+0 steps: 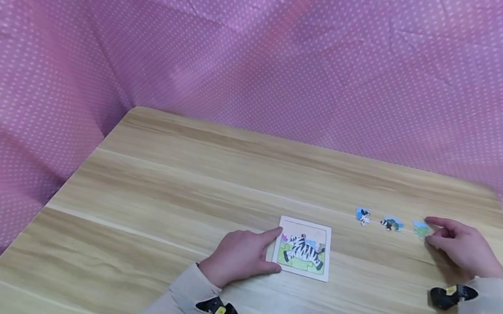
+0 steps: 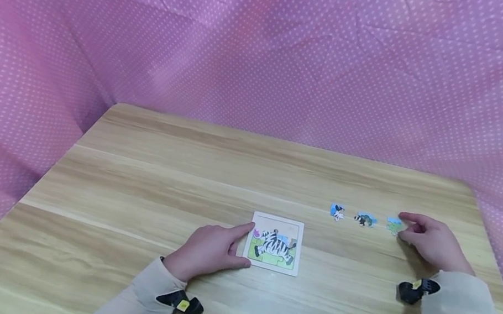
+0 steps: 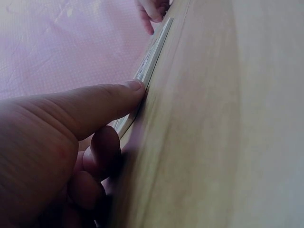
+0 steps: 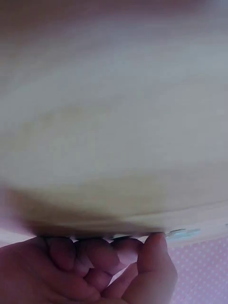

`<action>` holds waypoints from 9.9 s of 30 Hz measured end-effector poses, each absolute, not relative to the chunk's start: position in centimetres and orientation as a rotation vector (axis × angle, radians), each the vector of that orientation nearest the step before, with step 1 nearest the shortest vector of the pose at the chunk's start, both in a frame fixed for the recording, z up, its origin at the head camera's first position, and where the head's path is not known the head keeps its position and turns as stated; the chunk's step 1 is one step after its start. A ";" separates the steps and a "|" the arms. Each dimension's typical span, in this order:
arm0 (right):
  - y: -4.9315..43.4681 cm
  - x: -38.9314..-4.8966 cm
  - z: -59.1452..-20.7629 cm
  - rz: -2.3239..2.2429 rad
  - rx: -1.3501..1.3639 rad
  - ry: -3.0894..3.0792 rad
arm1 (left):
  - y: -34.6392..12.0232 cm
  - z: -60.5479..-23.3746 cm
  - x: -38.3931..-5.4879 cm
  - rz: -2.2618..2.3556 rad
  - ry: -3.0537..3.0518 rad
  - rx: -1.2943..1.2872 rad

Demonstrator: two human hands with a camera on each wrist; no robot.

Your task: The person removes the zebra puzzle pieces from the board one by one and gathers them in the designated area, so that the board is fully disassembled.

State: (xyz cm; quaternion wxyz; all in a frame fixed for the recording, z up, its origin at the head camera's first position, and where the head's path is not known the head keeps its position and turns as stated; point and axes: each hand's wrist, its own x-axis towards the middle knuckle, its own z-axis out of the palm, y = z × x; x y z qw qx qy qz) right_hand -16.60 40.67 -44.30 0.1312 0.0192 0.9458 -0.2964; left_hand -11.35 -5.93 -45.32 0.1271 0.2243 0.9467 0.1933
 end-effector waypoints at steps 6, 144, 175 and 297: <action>39.5 -15.7 -45.0 -0.993 0.064 2.819 | -6.1 -45.3 -11.2 0.560 2.760 0.643; 20.4 -10.9 -38.5 -1.261 -0.094 2.590 | -5.6 -39.1 -10.4 0.502 2.658 0.621; 29.2 -11.6 -39.1 -0.940 0.080 2.777 | -5.4 -39.4 -10.2 0.520 2.664 0.587; 29.7 -9.9 -37.7 -1.092 0.044 2.801 | -5.8 -39.5 -10.1 0.524 2.669 0.615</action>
